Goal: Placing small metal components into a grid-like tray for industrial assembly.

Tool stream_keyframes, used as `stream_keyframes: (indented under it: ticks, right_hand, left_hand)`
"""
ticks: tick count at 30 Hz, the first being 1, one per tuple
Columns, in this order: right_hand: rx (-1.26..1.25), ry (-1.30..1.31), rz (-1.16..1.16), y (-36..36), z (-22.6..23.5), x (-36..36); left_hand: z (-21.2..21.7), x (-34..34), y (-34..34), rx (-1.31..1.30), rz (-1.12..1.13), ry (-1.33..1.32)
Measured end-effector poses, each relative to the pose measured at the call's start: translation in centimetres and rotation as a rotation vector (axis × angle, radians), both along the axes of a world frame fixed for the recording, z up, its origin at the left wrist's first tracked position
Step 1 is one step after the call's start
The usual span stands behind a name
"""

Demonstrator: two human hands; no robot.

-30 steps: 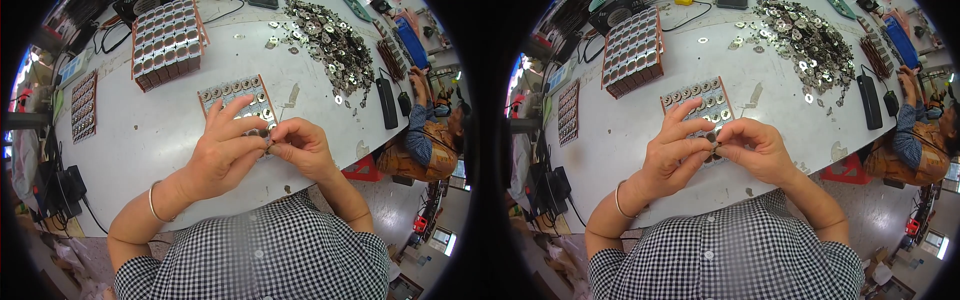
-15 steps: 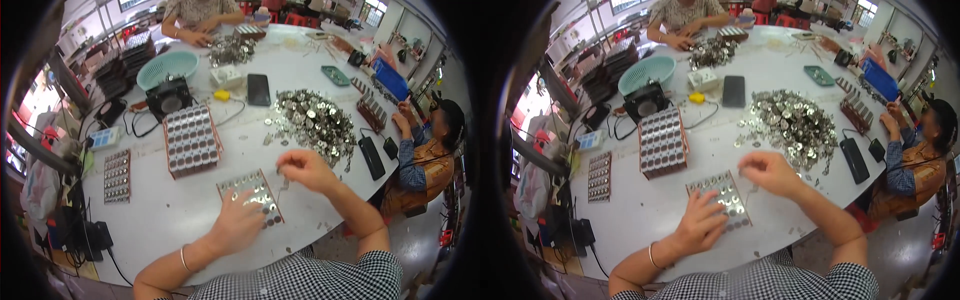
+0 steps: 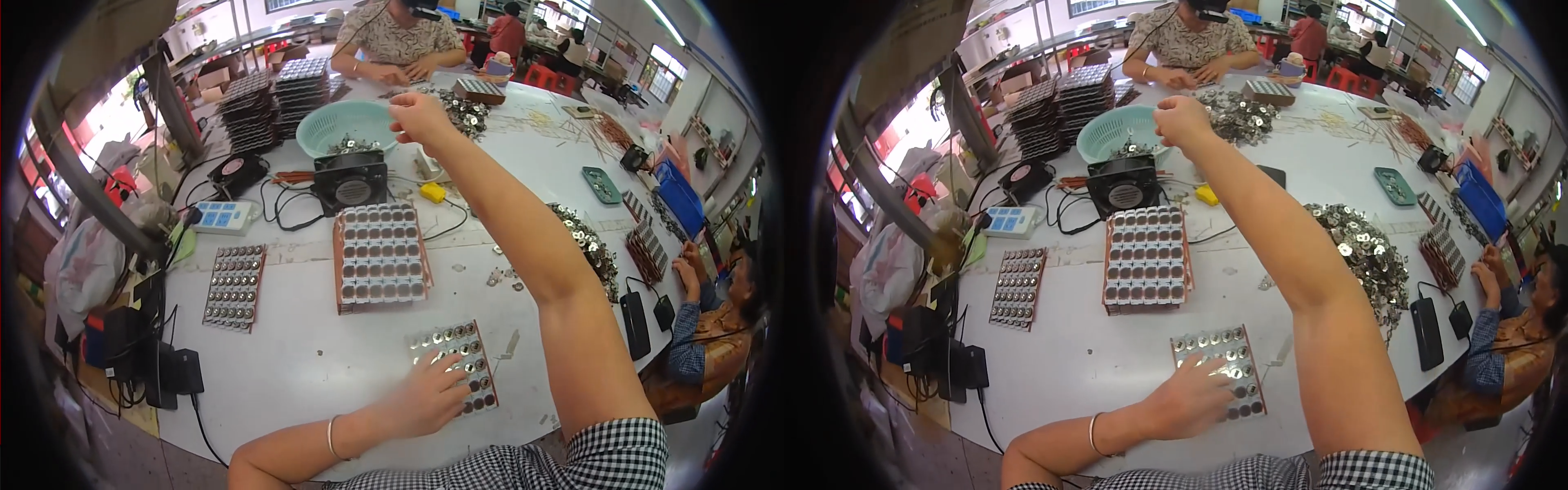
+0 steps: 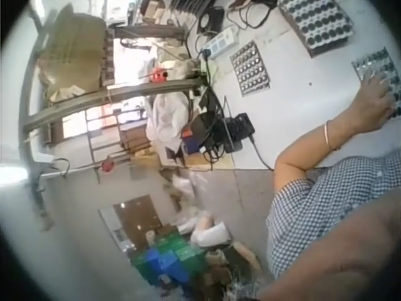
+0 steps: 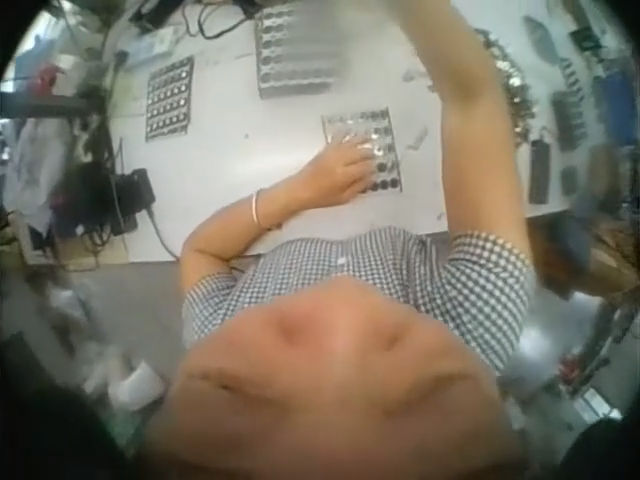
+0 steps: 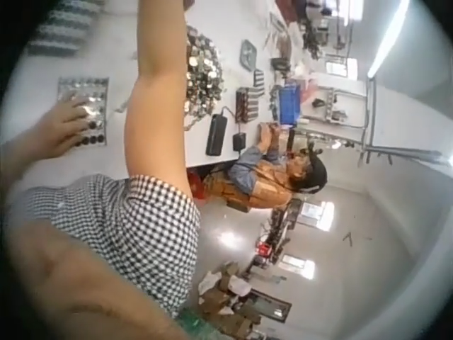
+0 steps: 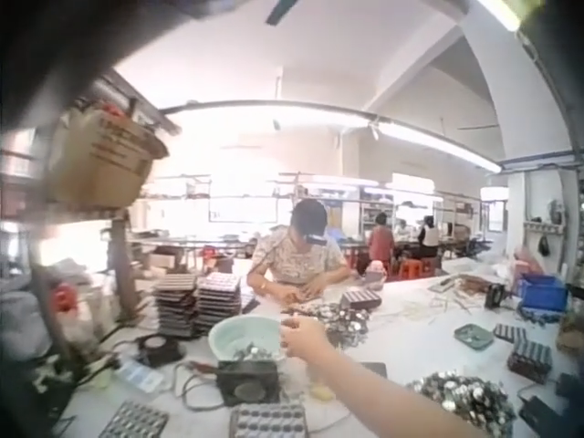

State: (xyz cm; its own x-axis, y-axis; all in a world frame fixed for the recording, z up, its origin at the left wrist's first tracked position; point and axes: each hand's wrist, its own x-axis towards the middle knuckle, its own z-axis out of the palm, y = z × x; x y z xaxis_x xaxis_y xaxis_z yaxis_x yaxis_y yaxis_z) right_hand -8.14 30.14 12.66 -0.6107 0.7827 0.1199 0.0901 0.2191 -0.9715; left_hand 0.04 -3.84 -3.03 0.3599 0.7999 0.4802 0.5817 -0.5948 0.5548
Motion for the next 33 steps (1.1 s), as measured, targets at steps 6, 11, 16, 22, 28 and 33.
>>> stream_keyframes:
  ticks: [6,11,16,22,28,33]
  right_hand:
    - [0.323,-0.283,0.121,-7.8,-3.8,11.6]
    - [0.709,-0.604,0.014,-8.8,-10.2,25.0]
    - [0.724,-0.626,-0.046,-10.0,-12.0,26.3]
    - [0.777,-0.636,-0.089,-10.2,-13.3,25.0]
    - [0.738,-0.652,-0.014,-10.9,-13.2,25.7]
    - [0.778,-0.575,-0.002,-12.4,-13.4,28.9]
  left_hand:
    - [1.5,-0.6,-1.5,-0.116,0.011,0.034]
    - [2.1,-0.1,-0.2,-0.185,-0.003,0.158]
    - [1.8,0.2,-0.3,-0.153,0.007,0.237]
    - [1.8,0.5,-0.6,-0.085,0.052,0.219]
    - [1.4,0.1,-0.6,-0.117,0.014,0.219]
    - [1.5,0.0,-0.7,-0.133,0.024,0.243]
